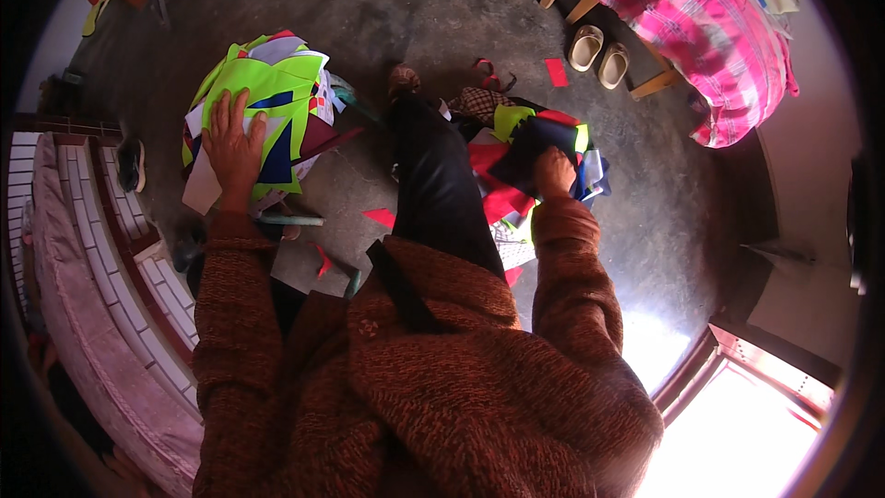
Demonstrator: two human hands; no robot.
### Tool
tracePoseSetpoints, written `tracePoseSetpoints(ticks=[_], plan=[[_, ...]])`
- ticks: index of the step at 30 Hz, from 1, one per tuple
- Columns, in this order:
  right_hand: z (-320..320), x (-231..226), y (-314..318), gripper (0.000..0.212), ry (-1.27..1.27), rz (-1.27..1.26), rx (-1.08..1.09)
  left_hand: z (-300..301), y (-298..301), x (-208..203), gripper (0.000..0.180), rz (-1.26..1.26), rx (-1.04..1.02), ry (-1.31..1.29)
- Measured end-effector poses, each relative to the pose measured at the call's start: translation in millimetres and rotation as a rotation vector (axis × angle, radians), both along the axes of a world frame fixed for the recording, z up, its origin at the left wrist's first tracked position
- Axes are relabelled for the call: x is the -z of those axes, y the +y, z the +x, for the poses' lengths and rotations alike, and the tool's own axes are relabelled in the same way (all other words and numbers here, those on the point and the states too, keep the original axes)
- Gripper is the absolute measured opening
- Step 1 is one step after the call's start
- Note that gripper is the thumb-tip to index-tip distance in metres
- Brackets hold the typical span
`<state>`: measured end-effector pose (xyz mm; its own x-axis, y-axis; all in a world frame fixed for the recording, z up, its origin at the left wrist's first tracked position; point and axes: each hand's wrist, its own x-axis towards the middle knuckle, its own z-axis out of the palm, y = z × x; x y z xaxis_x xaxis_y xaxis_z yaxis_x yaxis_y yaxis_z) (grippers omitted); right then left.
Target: The person arranges various colorful pieces of fabric on a small stool. They pick up individual pieces, fold them, and place them into a growing pile, occasionally adjusting the stack to keep it neat.
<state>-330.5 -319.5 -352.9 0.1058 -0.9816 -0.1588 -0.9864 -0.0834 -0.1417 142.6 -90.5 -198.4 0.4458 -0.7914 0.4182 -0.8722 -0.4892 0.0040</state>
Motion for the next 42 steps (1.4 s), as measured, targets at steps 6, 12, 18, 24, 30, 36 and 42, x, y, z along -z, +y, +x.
tracePoseSetpoints(ticks=[6,12,18,24,30,36,42], plan=[[-46,1,-2,0.034,-0.591,-0.095,0.132,0,0,0,0.048,-0.022,-0.003,0.005],[-67,-20,6,0.048,-1.291,-0.079,0.431,-2,0,-1,0.047,0.004,-0.028,-0.001],[-66,-58,20,0.044,-1.511,-0.024,0.366,-2,0,0,0.049,0.030,-0.054,0.045],[-44,-111,29,0.026,-1.758,0.105,0.233,5,2,-6,0.055,-0.037,-0.060,0.156],[0,-172,51,0.029,-1.806,0.167,0.066,-66,0,-38,0.047,-0.560,0.309,0.550],[64,-233,101,0.024,-1.221,0.102,-0.445,-168,3,-38,0.051,-0.260,0.570,2.134],[108,-212,157,0.029,-0.644,-0.048,-1.254,-182,11,-5,0.062,-0.529,0.418,2.957]])
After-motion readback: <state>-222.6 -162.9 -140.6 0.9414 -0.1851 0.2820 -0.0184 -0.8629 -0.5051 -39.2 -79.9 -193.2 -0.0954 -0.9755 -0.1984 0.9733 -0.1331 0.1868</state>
